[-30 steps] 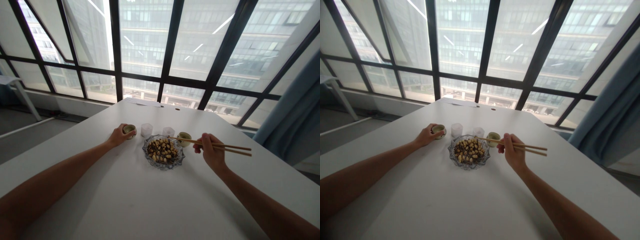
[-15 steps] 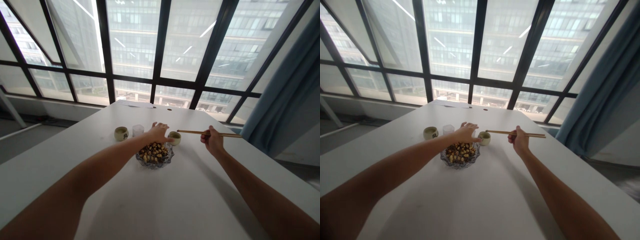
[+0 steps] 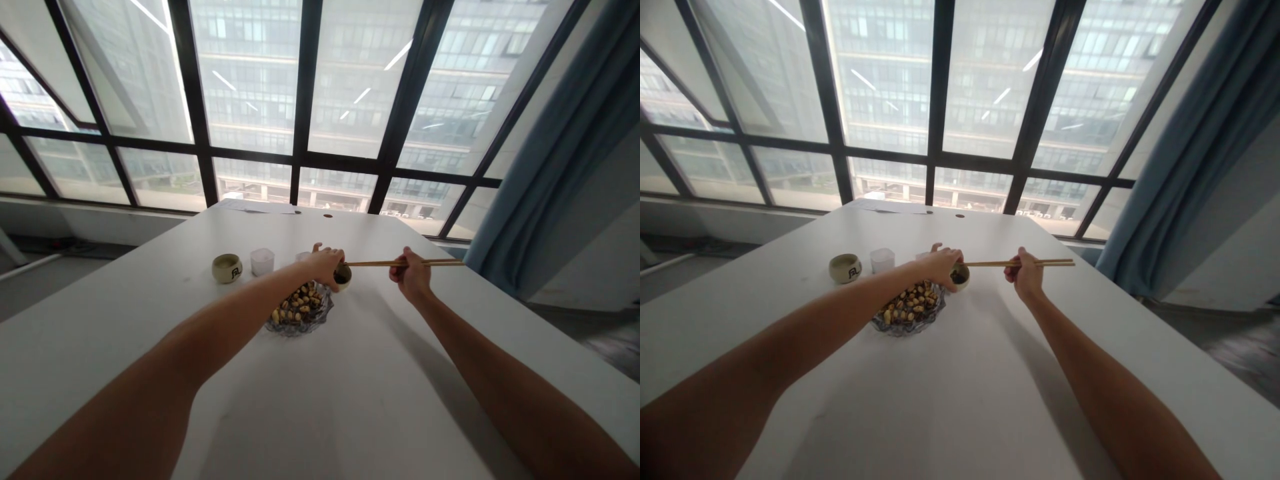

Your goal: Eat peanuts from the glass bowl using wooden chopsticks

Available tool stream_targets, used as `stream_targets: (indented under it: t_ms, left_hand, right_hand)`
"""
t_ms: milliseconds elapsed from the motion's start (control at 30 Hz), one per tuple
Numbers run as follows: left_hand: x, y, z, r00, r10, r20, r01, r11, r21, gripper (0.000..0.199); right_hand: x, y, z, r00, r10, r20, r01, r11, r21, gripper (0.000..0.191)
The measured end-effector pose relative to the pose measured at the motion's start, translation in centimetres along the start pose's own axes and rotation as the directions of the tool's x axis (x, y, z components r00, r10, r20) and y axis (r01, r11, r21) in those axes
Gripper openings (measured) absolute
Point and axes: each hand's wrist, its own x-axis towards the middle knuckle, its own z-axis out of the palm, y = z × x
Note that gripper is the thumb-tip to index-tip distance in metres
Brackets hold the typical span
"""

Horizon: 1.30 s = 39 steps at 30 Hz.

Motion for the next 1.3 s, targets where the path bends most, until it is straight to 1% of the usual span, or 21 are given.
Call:
stream_targets:
  t_ms: [100,167,267,333,400,467,567,700,767,833,900,933,1000,1100,1167,1233,1267,1300]
  left_hand:
    - [-0.1,0.0,0.4,1.0,0.005,-0.009,-0.005,1.0,-0.001,0.076]
    - [0.0,-0.1,0.5,1.0,0.0,-0.007,0.0,1.0,-0.005,0.076]
    - [0.1,-0.2,0.6,1.0,-0.009,-0.011,0.009,1.0,-0.027,0.076]
    - [0.2,-0.2,0.5,1.0,-0.016,-0.013,0.016,0.999,-0.042,0.076]
    - [0.3,-0.3,0.3,0.999,-0.032,-0.003,0.032,0.998,-0.045,0.078]
    - [0.4,-0.5,0.2,0.998,-0.059,0.021,0.06,0.997,-0.043,0.082]
    - [0.6,-1.2,0.3,0.994,-0.096,0.056,0.098,0.994,-0.041,0.084]
    - [0.6,-2.1,0.4,0.993,-0.078,0.094,0.081,0.996,-0.028,0.082]
    - [-0.1,-2.6,-0.1,0.995,-0.06,0.076,0.061,0.998,-0.021,0.084]
    - [-1.5,-3.4,-0.8,0.999,-0.051,0.018,0.052,0.998,-0.03,0.079]
    - [-3.7,-4.7,-1.6,0.996,-0.057,-0.074,0.053,0.997,-0.05,0.064]
    - [-5.1,-5.6,-1.9,0.988,-0.074,-0.137,0.066,0.996,-0.059,0.057]
    - [-8.1,-7.6,-2.0,0.961,-0.125,-0.247,0.112,0.991,-0.07,0.048]
    - [-12.8,-10.6,-1.3,0.902,-0.23,-0.365,0.201,0.973,-0.116,0.043]
    - [-15.6,-12.1,-0.4,0.843,-0.328,-0.427,0.288,0.945,-0.156,0.041]
    - [-17.9,-13.2,0.5,0.791,-0.389,-0.472,0.334,0.921,-0.199,0.042]
    - [-18.8,-13.6,1.0,0.766,-0.412,-0.493,0.348,0.911,-0.221,0.044]
    - [-19.6,-13.8,1.4,0.745,-0.429,-0.511,0.353,0.903,-0.244,0.046]
  right_hand:
    - [-0.1,-0.2,-0.1,0.999,-0.03,0.036,0.031,0.999,-0.039,0.049]
    - [-0.4,-0.3,-0.2,0.991,-0.063,0.117,0.081,0.984,-0.156,0.052]
    - [-1.1,-0.6,-0.3,0.962,-0.149,0.229,0.226,0.906,-0.358,0.057]
    - [-1.5,-1.0,-0.1,0.942,-0.205,0.266,0.306,0.849,-0.43,0.06]
    - [-1.9,-1.5,0.3,0.926,-0.24,0.29,0.356,0.81,-0.466,0.062]
    - [-2.2,-1.8,0.7,0.92,-0.261,0.292,0.376,0.797,-0.473,0.062]
    - [-2.7,-2.2,1.4,0.93,-0.286,0.231,0.362,0.824,-0.435,0.062]
    - [-3.2,-3.2,2.5,0.945,-0.302,0.123,0.325,0.897,-0.301,0.065]
    - [-3.6,-3.8,3.1,0.952,-0.278,0.124,0.3,0.929,-0.219,0.062]
    - [-4.2,-4.5,3.8,0.956,-0.232,0.179,0.263,0.949,-0.173,0.058]
    - [-5.0,-5.2,4.6,0.946,-0.158,0.283,0.217,0.958,-0.19,0.054]
    - [-5.5,-5.4,4.9,0.931,-0.105,0.348,0.191,0.956,-0.223,0.053]
    - [-6.7,-5.9,5.6,0.888,-0.007,0.46,0.169,0.934,-0.314,0.053]
    - [-8.5,-6.1,6.4,0.828,0.142,0.542,0.148,0.878,-0.456,0.054]
    - [-9.6,-5.8,6.8,0.791,0.204,0.577,0.156,0.844,-0.513,0.054]
    - [-10.5,-5.2,7.0,0.761,0.222,0.609,0.175,0.835,-0.522,0.053]
    - [-10.8,-4.7,7.1,0.756,0.21,0.62,0.185,0.84,-0.51,0.052]
    - [-11.1,-4.2,7.1,0.76,0.183,0.624,0.196,0.85,-0.489,0.051]
